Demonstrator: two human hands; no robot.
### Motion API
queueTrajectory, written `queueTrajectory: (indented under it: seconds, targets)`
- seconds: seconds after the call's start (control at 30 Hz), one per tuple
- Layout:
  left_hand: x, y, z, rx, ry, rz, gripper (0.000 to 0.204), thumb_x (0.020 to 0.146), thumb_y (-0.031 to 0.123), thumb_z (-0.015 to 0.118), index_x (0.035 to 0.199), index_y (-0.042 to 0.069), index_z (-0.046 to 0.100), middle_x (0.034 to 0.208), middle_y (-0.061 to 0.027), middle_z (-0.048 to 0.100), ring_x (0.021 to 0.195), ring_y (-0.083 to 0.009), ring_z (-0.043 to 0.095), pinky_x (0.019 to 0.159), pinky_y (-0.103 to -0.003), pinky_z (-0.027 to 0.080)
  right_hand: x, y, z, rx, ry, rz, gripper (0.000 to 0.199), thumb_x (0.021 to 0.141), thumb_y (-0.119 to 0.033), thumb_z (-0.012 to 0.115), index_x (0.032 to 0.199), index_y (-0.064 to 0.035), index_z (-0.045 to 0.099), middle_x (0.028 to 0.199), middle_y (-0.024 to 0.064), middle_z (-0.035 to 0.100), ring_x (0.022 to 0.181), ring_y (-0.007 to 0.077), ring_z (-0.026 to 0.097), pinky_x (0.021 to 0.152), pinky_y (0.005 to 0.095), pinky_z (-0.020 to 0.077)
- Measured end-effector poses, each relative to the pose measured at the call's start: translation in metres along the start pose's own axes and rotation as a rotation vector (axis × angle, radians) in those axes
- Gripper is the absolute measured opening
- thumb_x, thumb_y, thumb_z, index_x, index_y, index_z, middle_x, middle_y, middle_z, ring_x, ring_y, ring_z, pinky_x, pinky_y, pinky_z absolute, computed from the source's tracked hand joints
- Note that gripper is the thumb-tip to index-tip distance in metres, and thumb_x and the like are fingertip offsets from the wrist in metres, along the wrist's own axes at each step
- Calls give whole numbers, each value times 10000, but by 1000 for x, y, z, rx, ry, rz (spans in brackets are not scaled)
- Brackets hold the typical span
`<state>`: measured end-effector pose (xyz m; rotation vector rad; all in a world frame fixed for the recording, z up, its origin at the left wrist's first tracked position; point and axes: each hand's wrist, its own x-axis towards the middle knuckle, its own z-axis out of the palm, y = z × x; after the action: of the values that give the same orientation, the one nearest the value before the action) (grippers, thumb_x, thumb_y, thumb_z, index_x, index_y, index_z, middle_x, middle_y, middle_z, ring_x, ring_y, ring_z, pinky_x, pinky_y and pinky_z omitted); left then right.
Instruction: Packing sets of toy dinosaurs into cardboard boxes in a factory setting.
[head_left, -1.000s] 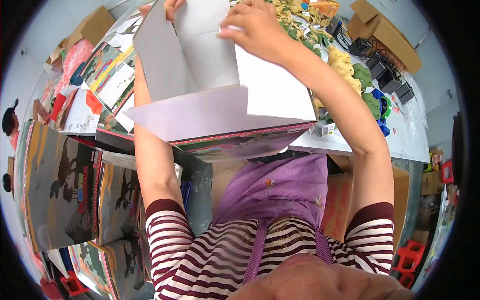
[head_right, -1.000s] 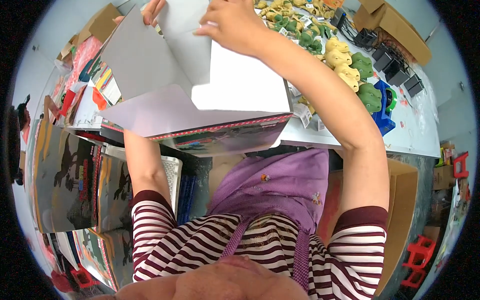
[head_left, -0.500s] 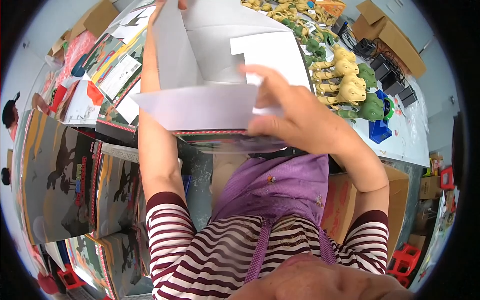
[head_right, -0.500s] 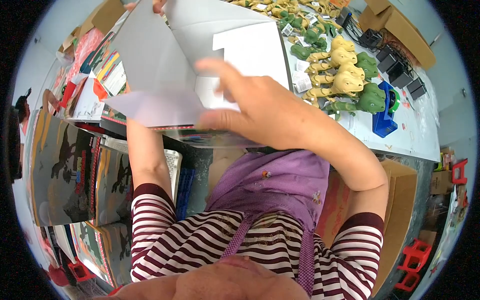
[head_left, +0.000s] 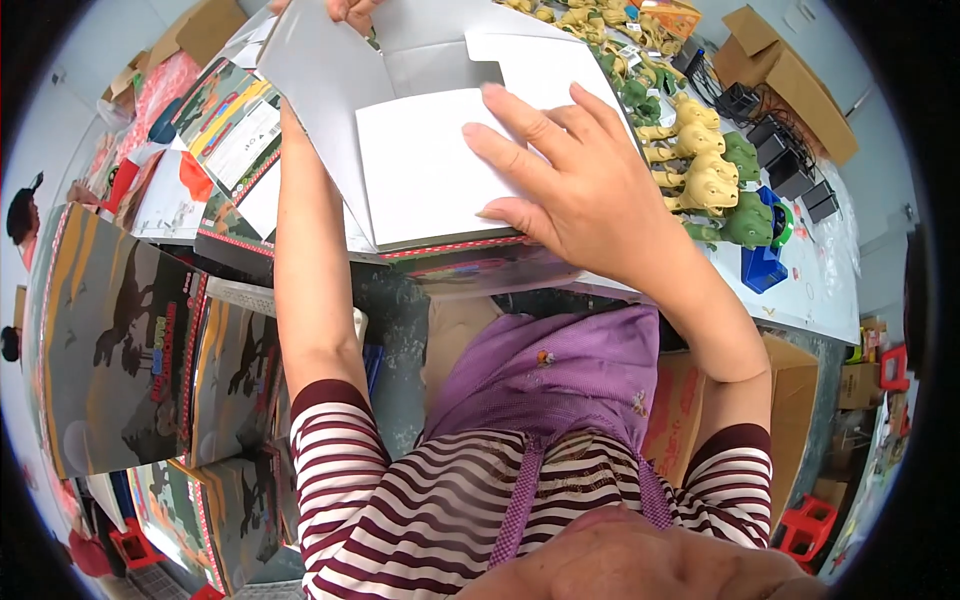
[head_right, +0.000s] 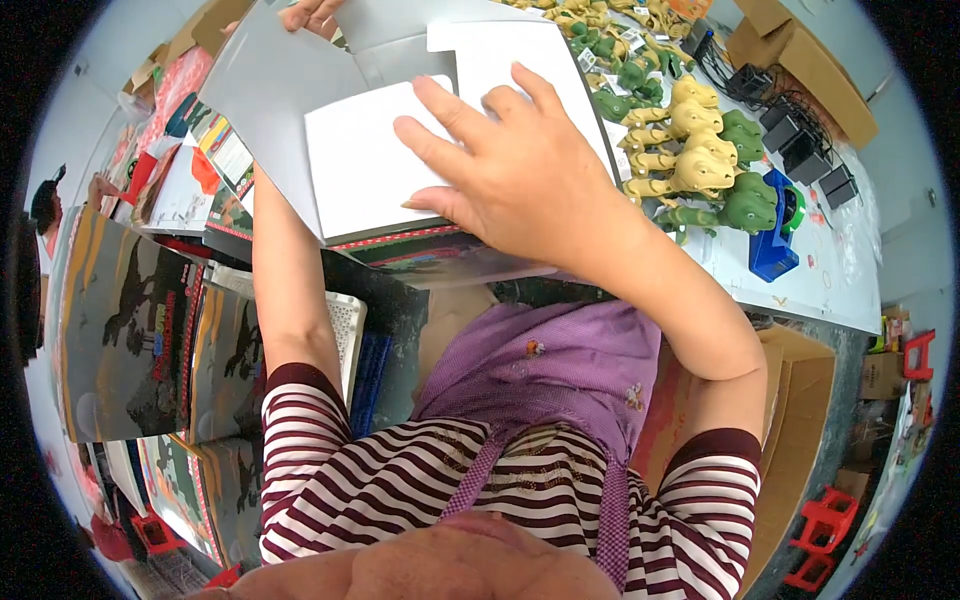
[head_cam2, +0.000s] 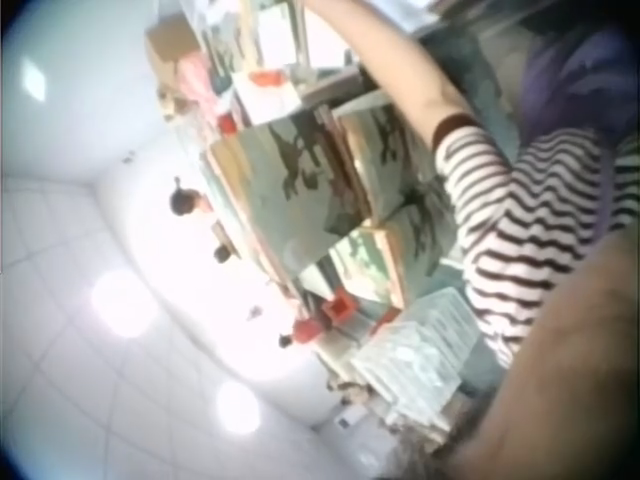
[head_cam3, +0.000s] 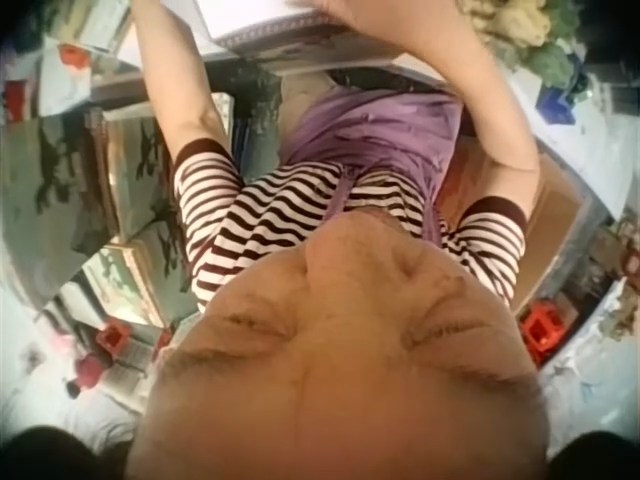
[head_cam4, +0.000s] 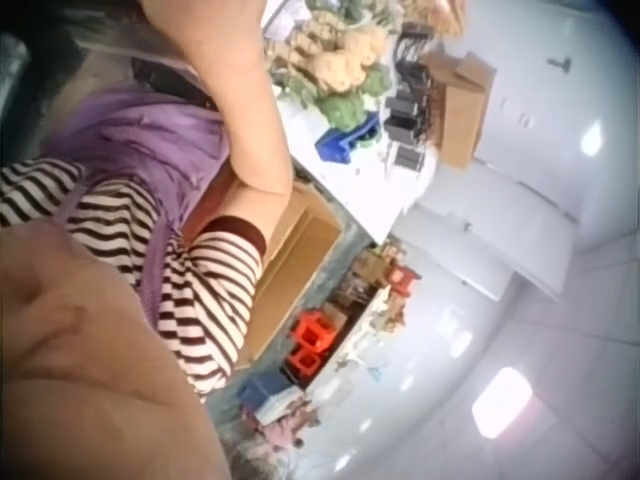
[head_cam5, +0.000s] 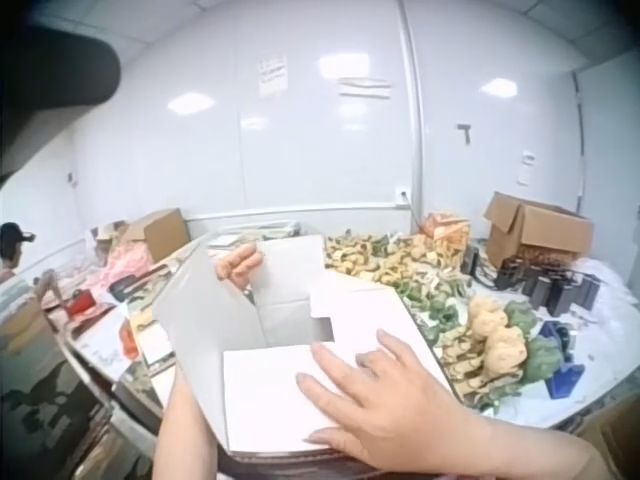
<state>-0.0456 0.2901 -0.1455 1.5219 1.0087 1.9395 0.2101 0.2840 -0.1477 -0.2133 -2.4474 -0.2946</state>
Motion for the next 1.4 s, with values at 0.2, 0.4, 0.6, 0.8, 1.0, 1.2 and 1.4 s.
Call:
queueTrajectory:
  seconds: [0.2,0.4,0.6,0.8,1.0,1.2,1.4]
  targets:
    - [-4,14,15,312,-19,104,550,880,555,335,754,47,503,1151,-144,487,993,-192,488,891,-294,344,-6,21,22,100,-402,23,422,857,-425,494,1142,-122,566,1089,84,594,1133,306,436,1022,538,198]
    - [-4,13,29,374,29,195,546,919,526,307,745,32,459,1107,-143,555,947,-206,525,867,-310,395,40,81,63,202,363,34,544,763,-332,634,1226,-101,466,1127,121,485,1103,305,413,970,440,277]
    - [8,-71,-27,-1144,-183,291,468,916,480,394,965,28,503,834,-64,515,812,-148,498,772,-293,412,55,68,44,220,-119,437,944,647,-303,769,1378,-91,211,1289,196,346,1200,337,320,1011,490,200]
    - [2,-20,10,-542,173,10,468,903,515,377,920,60,486,835,-92,497,678,-167,509,642,-262,450,35,94,55,735,-46,323,318,884,-257,531,1187,-160,541,989,11,494,1003,185,469,947,298,318]
    - [7,-19,16,-470,65,120,508,854,588,389,764,92,447,777,-54,455,567,-143,474,564,-271,436,29,104,20,837,-418,243,806,825,-702,116,1298,-136,441,1395,58,339,1282,215,317,1082,344,165]
    - [9,-35,16,-1070,-379,320,435,904,510,370,771,101,433,828,-32,449,558,-108,450,683,-269,437,32,74,6,655,-295,65,1032,649,-859,259,1363,-118,329,1383,77,351,1293,268,289,1076,398,183]
    - [-14,-8,28,-476,70,164,357,930,400,400,757,91,438,798,-33,444,578,-109,417,685,-268,417,49,45,-32,377,-323,0,790,717,-608,569,1301,-97,421,1337,113,399,1260,290,337,1067,410,199]
